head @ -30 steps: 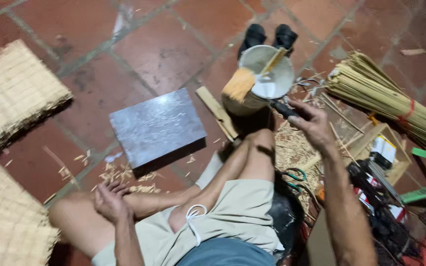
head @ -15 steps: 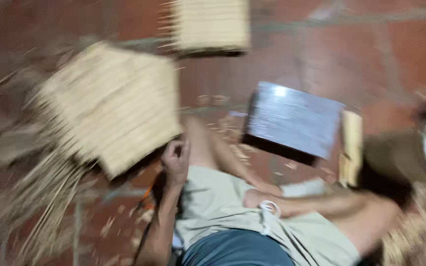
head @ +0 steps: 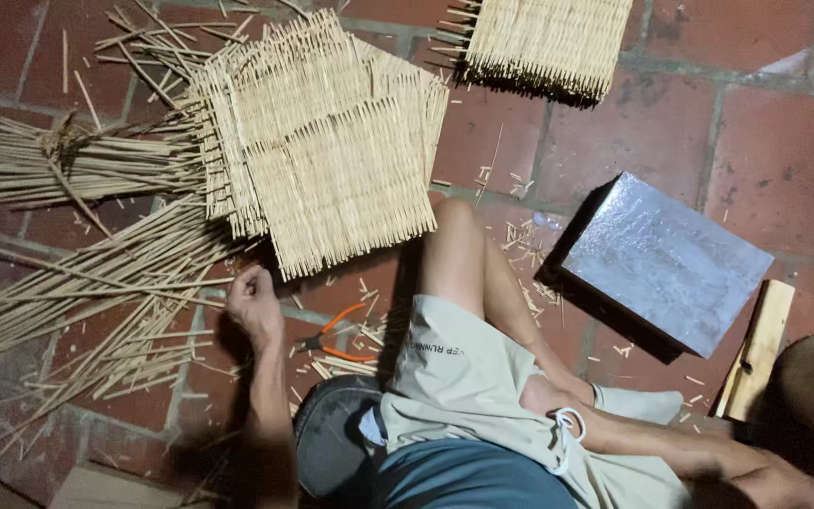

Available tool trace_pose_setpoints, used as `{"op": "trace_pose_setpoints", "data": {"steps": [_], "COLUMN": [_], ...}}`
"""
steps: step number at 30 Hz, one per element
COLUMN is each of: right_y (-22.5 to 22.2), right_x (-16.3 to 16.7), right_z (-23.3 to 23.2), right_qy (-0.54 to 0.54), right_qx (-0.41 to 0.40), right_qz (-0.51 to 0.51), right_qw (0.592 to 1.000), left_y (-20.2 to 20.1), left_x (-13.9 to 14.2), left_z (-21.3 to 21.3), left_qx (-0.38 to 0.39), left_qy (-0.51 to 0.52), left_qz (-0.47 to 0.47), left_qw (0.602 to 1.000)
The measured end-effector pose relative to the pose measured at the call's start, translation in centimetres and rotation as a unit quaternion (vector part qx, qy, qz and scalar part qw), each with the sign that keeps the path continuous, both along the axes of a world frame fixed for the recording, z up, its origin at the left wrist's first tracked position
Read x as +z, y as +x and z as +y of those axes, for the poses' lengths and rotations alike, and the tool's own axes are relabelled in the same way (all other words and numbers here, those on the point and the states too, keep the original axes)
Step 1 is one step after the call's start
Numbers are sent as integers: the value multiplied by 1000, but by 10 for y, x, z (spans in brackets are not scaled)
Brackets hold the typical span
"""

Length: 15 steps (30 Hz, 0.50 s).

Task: The person assembles small bamboo mats by applying white adhesive to cardboard with a roller, placing a woven bamboo mat on top, and pressing it down with a wooden block. The person repeats this process for multiple mats.

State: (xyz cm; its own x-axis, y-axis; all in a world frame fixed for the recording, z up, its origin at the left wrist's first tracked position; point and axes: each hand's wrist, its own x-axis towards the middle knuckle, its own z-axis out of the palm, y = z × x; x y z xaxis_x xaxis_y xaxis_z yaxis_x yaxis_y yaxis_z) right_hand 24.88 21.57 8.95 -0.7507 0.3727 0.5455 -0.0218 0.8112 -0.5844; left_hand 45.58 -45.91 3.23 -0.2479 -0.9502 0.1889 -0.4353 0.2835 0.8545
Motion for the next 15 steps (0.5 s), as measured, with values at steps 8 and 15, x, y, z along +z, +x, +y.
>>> {"op": "trace_pose_setpoints", "data": {"steps": [8,15], "right_y": [-121,-166], "right_x": [3,8], "right_z": [-318,-513], "right_qy": [-170,-256], "right_qx": [460,493], "right_qz": [-328,-431], "right_qw": [807,711], "left_y": [-55,-83], "left_x": [5,16], "left_z": [-75,-86], "left_qx": [-46,-11], "left_qy": [-12,143], "left_qz": [-133,-160], "left_qw": [990,977]}}
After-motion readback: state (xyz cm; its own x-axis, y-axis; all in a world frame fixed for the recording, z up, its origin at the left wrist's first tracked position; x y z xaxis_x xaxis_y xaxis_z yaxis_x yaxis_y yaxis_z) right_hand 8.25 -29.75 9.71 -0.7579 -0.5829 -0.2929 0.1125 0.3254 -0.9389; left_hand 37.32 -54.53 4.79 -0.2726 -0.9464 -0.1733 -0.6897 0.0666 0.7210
